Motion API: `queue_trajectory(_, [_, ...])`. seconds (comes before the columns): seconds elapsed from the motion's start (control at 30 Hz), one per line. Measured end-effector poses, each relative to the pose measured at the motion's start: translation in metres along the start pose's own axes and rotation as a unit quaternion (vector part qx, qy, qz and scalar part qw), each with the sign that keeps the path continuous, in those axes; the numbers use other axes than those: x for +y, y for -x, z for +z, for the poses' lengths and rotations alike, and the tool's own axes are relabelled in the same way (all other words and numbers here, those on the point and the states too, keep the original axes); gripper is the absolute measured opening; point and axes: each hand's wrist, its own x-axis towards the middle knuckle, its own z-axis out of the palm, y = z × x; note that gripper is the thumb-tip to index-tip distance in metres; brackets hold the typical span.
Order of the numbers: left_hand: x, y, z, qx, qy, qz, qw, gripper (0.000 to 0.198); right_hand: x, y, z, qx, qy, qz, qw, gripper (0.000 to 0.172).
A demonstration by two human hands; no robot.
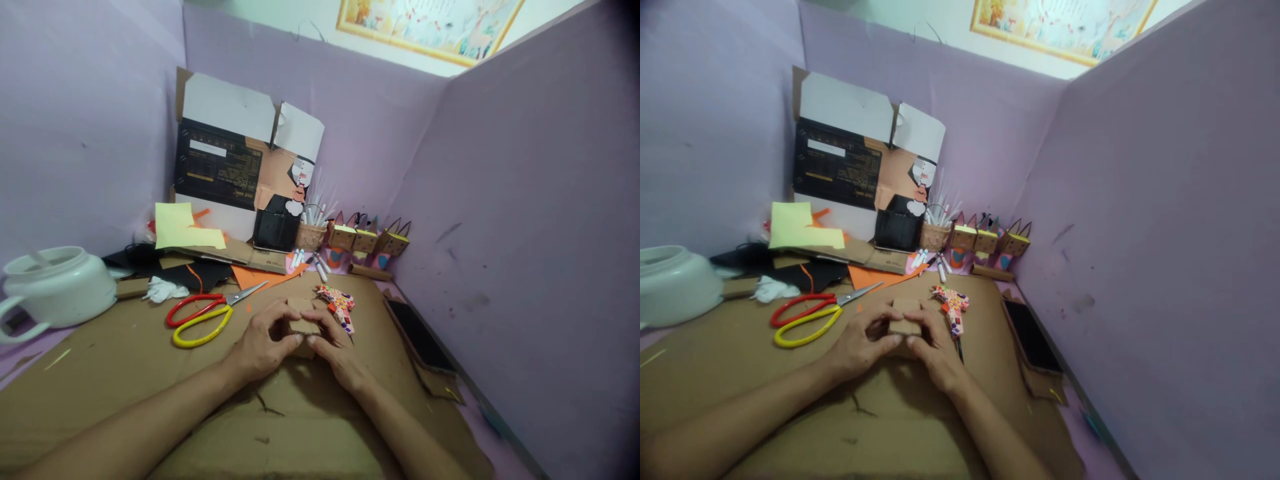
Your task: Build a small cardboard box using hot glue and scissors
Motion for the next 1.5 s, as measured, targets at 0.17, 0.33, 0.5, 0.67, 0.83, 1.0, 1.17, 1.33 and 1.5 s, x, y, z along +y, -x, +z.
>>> queue_trajectory(0.17, [0.002, 0.002, -0.001, -0.007, 0.073, -0.038, 0.997, 0.06, -0.004, -0.001, 0.005, 0.038, -0.129, 0.023, 0.991, 0.033])
queue_trajectory(0.33, [0.005, 0.001, 0.002, -0.03, 0.187, -0.096, 0.977, 0.08, -0.011, -0.003, 0.015, 0.075, -0.333, 0.064, 0.938, 0.034])
queue_trajectory(0.5, [0.018, -0.006, -0.01, 0.036, 0.165, -0.137, 0.976, 0.066, -0.01, 0.0, 0.015, 0.017, -0.301, 0.03, 0.953, 0.044])
queue_trajectory(0.67, [0.041, -0.018, -0.038, 0.022, -0.06, -0.173, 0.983, 0.061, -0.013, -0.006, 0.006, 0.097, -0.262, 0.051, 0.959, 0.038])
queue_trajectory(0.83, [0.062, -0.025, -0.049, -0.09, -0.292, -0.101, 0.947, 0.076, -0.009, -0.011, 0.0, 0.145, -0.224, 0.039, 0.963, 0.029])
queue_trajectory(1.0, [0.07, -0.032, -0.042, -0.197, -0.397, 0.008, 0.897, 0.064, -0.005, -0.01, 0.001, 0.143, -0.194, 0.037, 0.97, 0.027])
queue_trajectory(1.17, [0.073, -0.044, -0.025, -0.267, -0.438, 0.088, 0.854, 0.062, -0.008, -0.011, -0.002, 0.16, -0.217, 0.027, 0.963, 0.028])
queue_trajectory(1.33, [0.073, -0.046, -0.012, -0.277, -0.422, 0.114, 0.855, 0.057, -0.013, -0.012, -0.007, 0.184, -0.229, -0.007, 0.956, 0.028])
queue_trajectory(1.5, [0.065, -0.038, -0.005, -0.294, -0.423, 0.114, 0.849, 0.051, -0.015, -0.013, -0.008, 0.201, -0.241, -0.017, 0.949, 0.028])
